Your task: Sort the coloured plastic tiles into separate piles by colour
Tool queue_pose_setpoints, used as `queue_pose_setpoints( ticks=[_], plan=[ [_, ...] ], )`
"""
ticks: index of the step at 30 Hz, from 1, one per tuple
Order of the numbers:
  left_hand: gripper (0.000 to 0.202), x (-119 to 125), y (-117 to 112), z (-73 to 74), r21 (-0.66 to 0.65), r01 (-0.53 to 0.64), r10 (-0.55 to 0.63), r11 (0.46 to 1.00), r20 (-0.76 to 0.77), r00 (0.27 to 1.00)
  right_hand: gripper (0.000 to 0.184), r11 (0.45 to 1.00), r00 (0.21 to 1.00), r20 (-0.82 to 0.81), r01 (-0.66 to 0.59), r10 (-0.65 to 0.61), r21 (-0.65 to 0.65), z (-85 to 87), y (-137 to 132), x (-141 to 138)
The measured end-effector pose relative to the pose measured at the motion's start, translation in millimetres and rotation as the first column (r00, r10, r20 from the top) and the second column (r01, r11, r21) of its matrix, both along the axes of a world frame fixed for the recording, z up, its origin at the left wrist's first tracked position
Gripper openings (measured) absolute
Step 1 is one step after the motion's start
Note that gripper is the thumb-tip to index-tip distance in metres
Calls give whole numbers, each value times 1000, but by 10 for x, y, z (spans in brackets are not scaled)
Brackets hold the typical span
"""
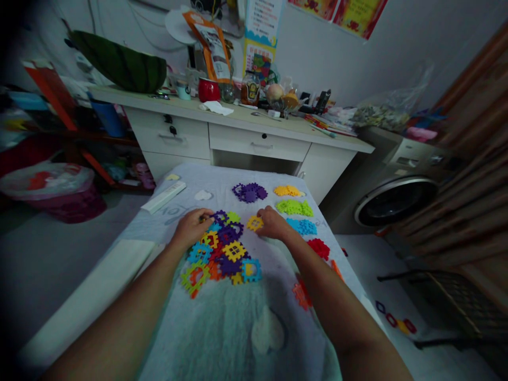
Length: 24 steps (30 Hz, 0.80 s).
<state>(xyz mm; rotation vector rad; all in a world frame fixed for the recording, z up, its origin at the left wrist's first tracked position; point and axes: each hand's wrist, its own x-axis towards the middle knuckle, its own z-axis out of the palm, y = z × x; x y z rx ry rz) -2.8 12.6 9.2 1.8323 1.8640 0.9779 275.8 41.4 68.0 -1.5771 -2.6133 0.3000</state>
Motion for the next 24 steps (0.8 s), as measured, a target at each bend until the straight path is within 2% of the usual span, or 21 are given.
queue_pose_setpoints(
  ticks=[4,8,11,15,19,24],
  plan=[
    [32,3,-2,18,-40,15,-15,999,3,1000,43,993,993,-99,76,-67,88,-5,232,208],
    [33,2,-11,29,-37,17,-16,999,20,1000,42,956,961,-160,250,-226,152,-9,575,459],
    [32,0,-21,38,-34,10,-9,999,25,1000,43,879,896,-184,436,-404,193,41,815,666],
    [31,3,-26,51,-31,10,-10,999,31,999,46,751,760,-237,644,-606,147,117,1070,907],
    [31,6,-21,48,-31,8,-7,999,27,1000,38,665,672,-221,738,-706,118,124,1263,995],
    [31,3,-15,31,-29,3,-3,1000,22,1000,30,625,632,-105,775,-768,97,58,1412,941]
  ],
)
